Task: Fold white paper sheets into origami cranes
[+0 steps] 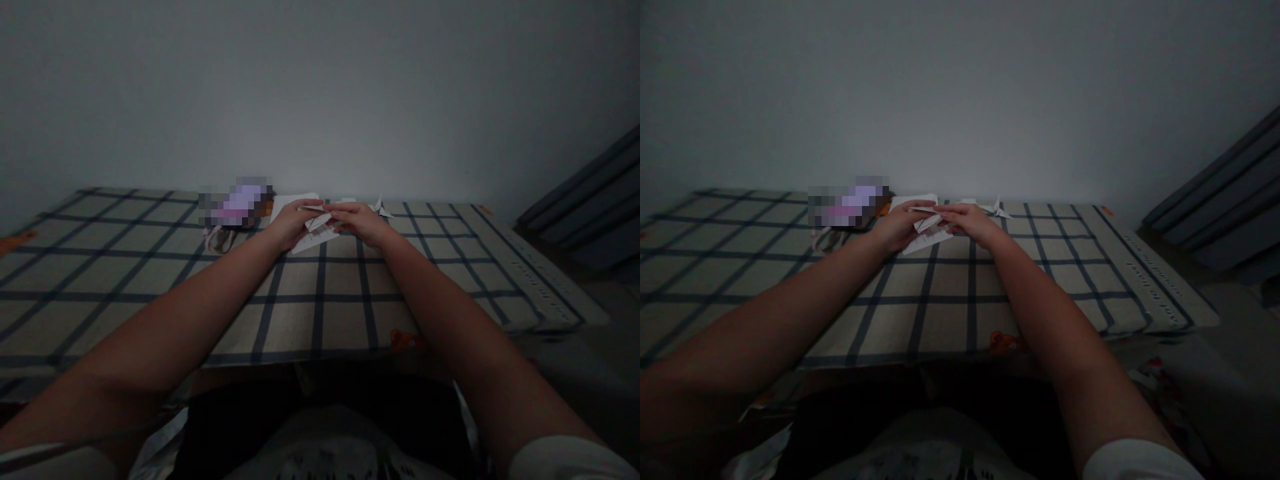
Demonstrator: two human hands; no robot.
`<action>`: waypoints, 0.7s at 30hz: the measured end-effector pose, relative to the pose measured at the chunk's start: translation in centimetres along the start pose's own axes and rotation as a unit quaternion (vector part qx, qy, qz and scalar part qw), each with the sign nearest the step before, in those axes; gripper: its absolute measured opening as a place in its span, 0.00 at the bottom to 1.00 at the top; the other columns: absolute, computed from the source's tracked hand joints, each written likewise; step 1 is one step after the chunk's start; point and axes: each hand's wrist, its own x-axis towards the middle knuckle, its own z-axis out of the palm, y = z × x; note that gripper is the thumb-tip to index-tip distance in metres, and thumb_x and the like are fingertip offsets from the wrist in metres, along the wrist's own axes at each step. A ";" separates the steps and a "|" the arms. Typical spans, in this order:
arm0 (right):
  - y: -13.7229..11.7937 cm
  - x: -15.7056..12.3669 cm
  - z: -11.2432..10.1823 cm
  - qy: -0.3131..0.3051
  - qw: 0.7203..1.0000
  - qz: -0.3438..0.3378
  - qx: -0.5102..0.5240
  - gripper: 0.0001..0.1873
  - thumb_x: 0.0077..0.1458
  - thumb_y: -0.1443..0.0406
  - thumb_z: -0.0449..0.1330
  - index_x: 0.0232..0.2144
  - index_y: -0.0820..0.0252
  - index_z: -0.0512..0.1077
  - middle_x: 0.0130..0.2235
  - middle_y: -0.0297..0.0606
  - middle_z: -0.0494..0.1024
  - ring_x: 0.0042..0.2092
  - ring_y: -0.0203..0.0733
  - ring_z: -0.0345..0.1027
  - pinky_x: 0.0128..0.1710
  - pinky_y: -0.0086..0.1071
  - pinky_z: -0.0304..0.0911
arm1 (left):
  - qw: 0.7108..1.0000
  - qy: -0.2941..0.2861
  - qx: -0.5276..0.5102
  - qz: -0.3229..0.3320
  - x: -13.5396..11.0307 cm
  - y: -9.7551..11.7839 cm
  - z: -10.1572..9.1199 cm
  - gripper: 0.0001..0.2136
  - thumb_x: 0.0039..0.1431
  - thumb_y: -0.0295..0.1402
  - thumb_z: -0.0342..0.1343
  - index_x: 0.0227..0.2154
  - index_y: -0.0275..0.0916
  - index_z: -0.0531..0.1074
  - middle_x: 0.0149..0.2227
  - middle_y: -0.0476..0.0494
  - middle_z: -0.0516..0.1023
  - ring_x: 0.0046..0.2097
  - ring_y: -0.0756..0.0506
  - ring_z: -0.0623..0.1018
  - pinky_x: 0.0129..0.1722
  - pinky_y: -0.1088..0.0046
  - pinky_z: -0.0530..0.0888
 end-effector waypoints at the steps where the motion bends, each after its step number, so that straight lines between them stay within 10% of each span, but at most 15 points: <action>1: 0.0 0.0 0.0 0.000 1.000 0.002 -0.005 0.15 0.53 0.61 0.67 0.45 0.53 0.81 0.47 0.38 0.81 0.41 0.35 0.73 0.37 0.26 0.71 | 1.000 0.009 0.004 -0.001 0.0 0.1 0.1 0.21 0.43 0.22 0.66 0.44 0.33 0.75 0.33 0.42 0.81 0.33 0.44 0.81 0.40 0.63 0.78; 21: 0.5 0.8 0.2 0.031 0.998 -0.013 -0.054 0.11 0.55 0.62 0.65 0.41 0.58 0.80 0.39 0.37 0.81 0.36 0.33 0.72 0.30 0.23 0.69 | 0.994 -0.008 0.086 0.066 0.1 -0.6 -0.5 0.18 0.39 0.33 0.71 0.35 0.34 0.78 0.34 0.43 0.80 0.36 0.46 0.78 0.40 0.68 0.73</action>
